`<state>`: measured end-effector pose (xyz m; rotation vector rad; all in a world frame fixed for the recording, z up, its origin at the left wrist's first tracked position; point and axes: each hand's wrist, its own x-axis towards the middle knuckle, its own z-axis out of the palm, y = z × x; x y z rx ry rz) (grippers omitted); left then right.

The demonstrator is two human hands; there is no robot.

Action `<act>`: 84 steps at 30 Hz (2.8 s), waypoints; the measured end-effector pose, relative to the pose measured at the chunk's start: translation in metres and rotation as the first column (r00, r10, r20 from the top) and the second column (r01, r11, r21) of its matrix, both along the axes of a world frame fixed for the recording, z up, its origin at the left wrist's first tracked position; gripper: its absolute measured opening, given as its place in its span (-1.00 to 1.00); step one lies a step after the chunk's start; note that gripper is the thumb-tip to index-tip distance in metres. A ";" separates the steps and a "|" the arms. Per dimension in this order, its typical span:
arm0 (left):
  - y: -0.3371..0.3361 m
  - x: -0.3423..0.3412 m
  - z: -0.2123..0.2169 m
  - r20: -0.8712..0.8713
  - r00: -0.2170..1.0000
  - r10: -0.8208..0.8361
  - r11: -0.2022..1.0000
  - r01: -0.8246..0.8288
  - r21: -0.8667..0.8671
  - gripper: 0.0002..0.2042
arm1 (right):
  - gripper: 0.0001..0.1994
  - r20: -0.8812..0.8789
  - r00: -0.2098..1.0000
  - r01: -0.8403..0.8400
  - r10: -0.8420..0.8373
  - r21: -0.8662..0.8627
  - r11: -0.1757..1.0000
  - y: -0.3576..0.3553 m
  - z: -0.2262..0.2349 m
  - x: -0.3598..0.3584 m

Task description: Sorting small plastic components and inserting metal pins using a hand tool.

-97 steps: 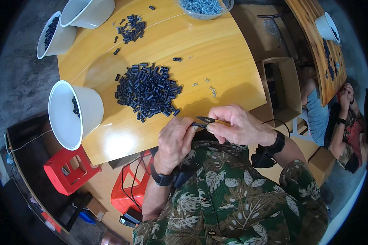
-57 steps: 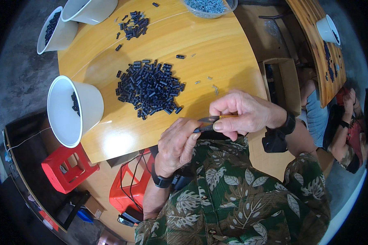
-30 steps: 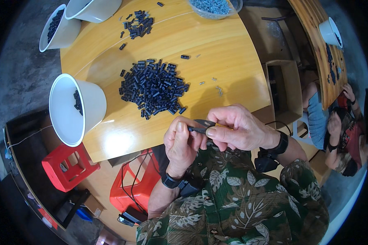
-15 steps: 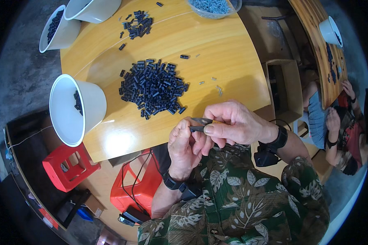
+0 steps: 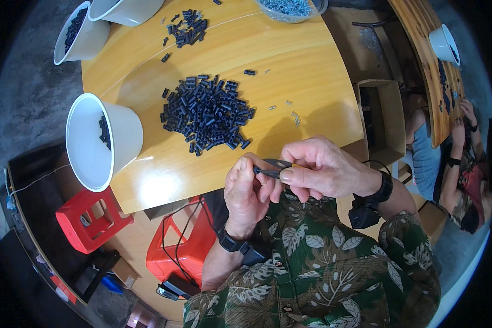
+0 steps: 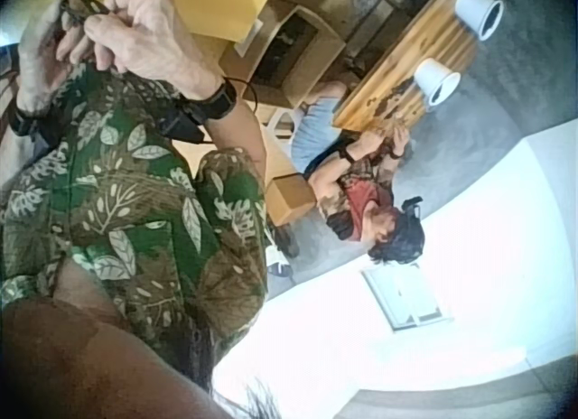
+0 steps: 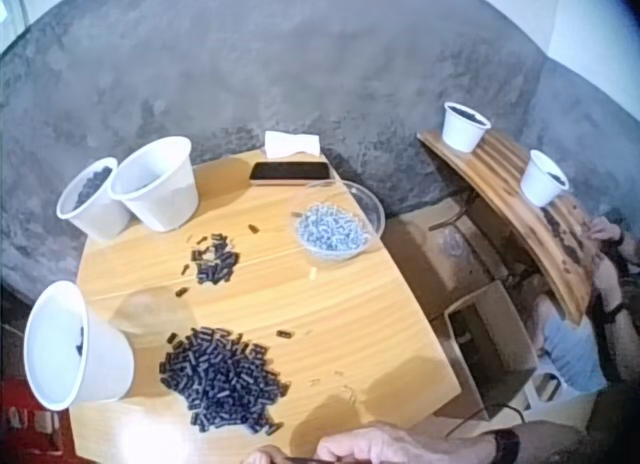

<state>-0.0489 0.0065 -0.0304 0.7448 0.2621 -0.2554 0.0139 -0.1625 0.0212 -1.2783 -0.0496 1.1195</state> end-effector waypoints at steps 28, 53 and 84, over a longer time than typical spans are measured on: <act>0.015 -0.002 0.001 0.007 0.992 -0.130 0.990 0.129 0.065 -0.62 | -0.82 0.367 0.919 -0.115 0.143 -0.097 0.989 -0.006 -0.007 0.004; 0.011 -0.007 0.006 -0.053 0.985 -0.162 0.976 0.152 -0.159 -0.61 | -0.85 0.465 0.881 -0.099 0.083 0.009 0.995 -0.006 -0.020 -0.003; 0.001 -0.015 0.001 0.153 0.988 0.038 0.900 -0.100 0.425 -0.64 | -0.74 -0.091 0.995 0.051 -0.050 0.016 0.999 0.001 -0.006 -0.022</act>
